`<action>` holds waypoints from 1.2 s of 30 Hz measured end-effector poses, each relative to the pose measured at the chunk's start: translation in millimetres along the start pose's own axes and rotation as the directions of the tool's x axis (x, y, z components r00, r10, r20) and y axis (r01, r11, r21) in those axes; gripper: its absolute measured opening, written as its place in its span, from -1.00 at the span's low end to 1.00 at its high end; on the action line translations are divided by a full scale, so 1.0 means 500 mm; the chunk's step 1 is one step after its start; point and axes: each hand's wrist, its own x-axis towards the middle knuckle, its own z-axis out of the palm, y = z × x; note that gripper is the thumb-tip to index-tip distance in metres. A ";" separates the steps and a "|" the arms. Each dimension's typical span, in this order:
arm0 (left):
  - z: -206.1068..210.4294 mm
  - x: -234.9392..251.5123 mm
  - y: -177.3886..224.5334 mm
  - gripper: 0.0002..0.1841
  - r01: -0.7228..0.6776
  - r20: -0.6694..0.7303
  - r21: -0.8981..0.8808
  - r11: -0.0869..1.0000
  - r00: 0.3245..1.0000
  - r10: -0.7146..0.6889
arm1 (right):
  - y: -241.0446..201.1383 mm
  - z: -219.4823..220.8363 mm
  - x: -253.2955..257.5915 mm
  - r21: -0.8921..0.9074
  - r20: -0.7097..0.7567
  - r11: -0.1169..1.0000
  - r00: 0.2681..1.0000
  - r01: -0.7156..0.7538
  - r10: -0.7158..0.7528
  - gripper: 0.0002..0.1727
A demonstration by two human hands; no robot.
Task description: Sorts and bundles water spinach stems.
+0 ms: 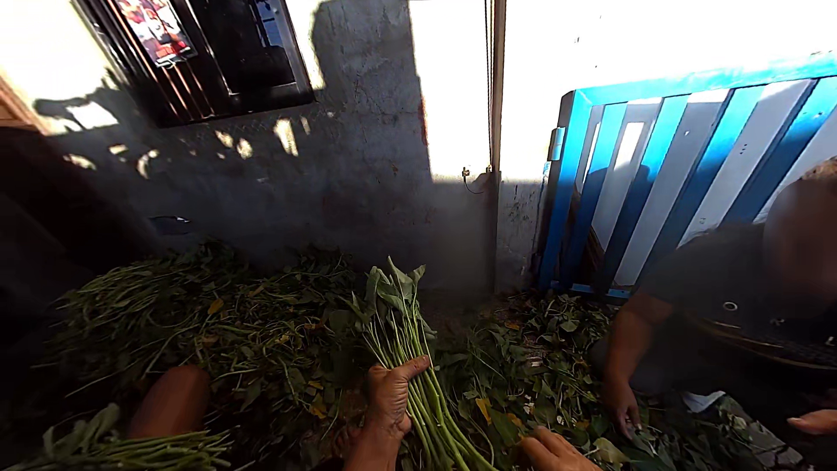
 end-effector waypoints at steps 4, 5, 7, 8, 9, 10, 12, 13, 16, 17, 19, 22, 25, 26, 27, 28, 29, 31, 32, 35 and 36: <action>0.038 -0.043 -0.028 -0.51 -0.016 -0.019 -0.041 0.999 1.000 0.015 | -0.012 0.090 0.108 0.511 -0.006 0.859 0.999 0.030 -0.032 -0.20; 0.038 -0.049 -0.028 -0.50 -0.003 -0.015 -0.048 0.999 1.000 0.003 | -0.003 0.103 0.130 0.650 0.059 0.759 0.996 0.016 -0.071 -0.39; 0.029 -0.056 -0.019 -0.50 0.037 -0.007 -0.059 0.998 0.999 -0.038 | 0.024 0.109 0.157 0.815 0.182 0.579 0.957 -0.019 -0.225 -0.65; 0.021 -0.056 -0.014 -0.49 0.072 0.004 -0.074 0.995 0.997 -0.072 | 0.038 0.106 0.166 0.853 0.226 0.520 0.929 -0.045 -0.291 -0.70; 0.010 -0.056 -0.012 -0.47 0.117 0.016 -0.095 0.989 0.993 -0.116 | 0.048 0.103 0.172 0.878 0.266 0.472 0.902 -0.082 -0.339 -0.73; 0.000 -0.056 -0.011 -0.46 0.163 0.027 -0.114 0.980 0.987 -0.161 | 0.057 0.103 0.177 0.892 0.304 0.432 0.881 -0.129 -0.364 -0.74; -0.014 -0.054 -0.014 -0.44 0.219 0.026 -0.140 0.966 0.976 -0.217 | 0.061 0.105 0.188 0.899 0.364 0.382 0.852 -0.215 -0.377 -0.72; -0.018 -0.053 -0.018 -0.44 0.222 0.022 -0.150 0.963 0.975 -0.221 | 0.054 0.104 0.189 0.895 0.388 0.372 0.841 -0.246 -0.377 -0.70; -0.027 -0.046 -0.031 -0.44 0.186 0.001 -0.149 0.971 0.982 -0.188 | 0.024 0.097 0.181 0.872 0.428 0.395 0.844 -0.290 -0.325 -0.76; -0.029 -0.045 -0.034 -0.45 0.162 -0.005 -0.140 0.977 0.986 -0.165 | 0.015 0.095 0.178 0.864 0.437 0.406 0.846 -0.299 -0.307 -0.76; -0.031 -0.048 -0.036 -0.45 0.116 -0.008 -0.118 0.986 0.993 -0.118 | 0.004 0.095 0.172 0.855 0.458 0.405 0.838 -0.324 -0.296 -0.72; -0.026 -0.058 -0.043 -0.46 0.054 -0.002 -0.097 0.994 0.998 -0.055 | -0.007 0.106 0.165 0.863 0.463 0.364 0.835 -0.349 -0.297 -0.80; -0.026 -0.073 -0.046 -0.46 0.033 0.017 -0.091 0.995 0.999 -0.032 | -0.012 0.105 0.161 0.857 0.451 0.396 0.852 -0.331 -0.265 -0.84; -0.027 -0.077 -0.045 -0.46 0.039 0.017 -0.102 0.994 0.999 -0.037 | -0.015 0.102 0.159 0.851 0.444 0.420 0.859 -0.315 -0.256 -0.80; -0.026 -0.080 -0.043 -0.45 0.047 0.008 -0.118 0.992 0.999 -0.046 | -0.018 0.101 0.157 0.850 0.438 0.429 0.862 -0.305 -0.256 -0.77; -0.023 -0.083 -0.041 -0.46 0.051 -0.006 -0.131 0.990 0.999 -0.052 | -0.021 0.100 0.154 0.856 0.432 0.422 0.863 -0.300 -0.263 -0.74; -0.020 -0.085 -0.040 -0.47 0.044 -0.023 -0.137 0.990 0.999 -0.047 | -0.021 0.102 0.151 0.867 0.423 0.400 0.863 -0.297 -0.276 -0.70; -0.013 -0.091 -0.042 -0.50 -0.001 -0.062 -0.136 0.991 0.998 -0.008 | -0.015 0.103 0.145 0.888 0.411 0.361 0.846 -0.286 -0.340 -0.57; -0.010 -0.094 -0.042 -0.51 -0.025 -0.086 -0.135 0.991 0.996 0.013 | -0.013 0.103 0.142 0.893 0.410 0.356 0.826 -0.276 -0.387 -0.50; -0.008 -0.106 -0.048 -0.55 -0.054 -0.156 -0.139 0.989 0.987 0.032 | -0.013 0.098 0.137 0.869 0.441 0.406 0.811 -0.281 -0.383 -0.45; -0.006 -0.111 -0.049 -0.54 -0.051 -0.186 -0.146 0.988 0.982 0.023 | -0.015 0.093 0.138 0.850 0.456 0.444 0.821 -0.285 -0.345 -0.47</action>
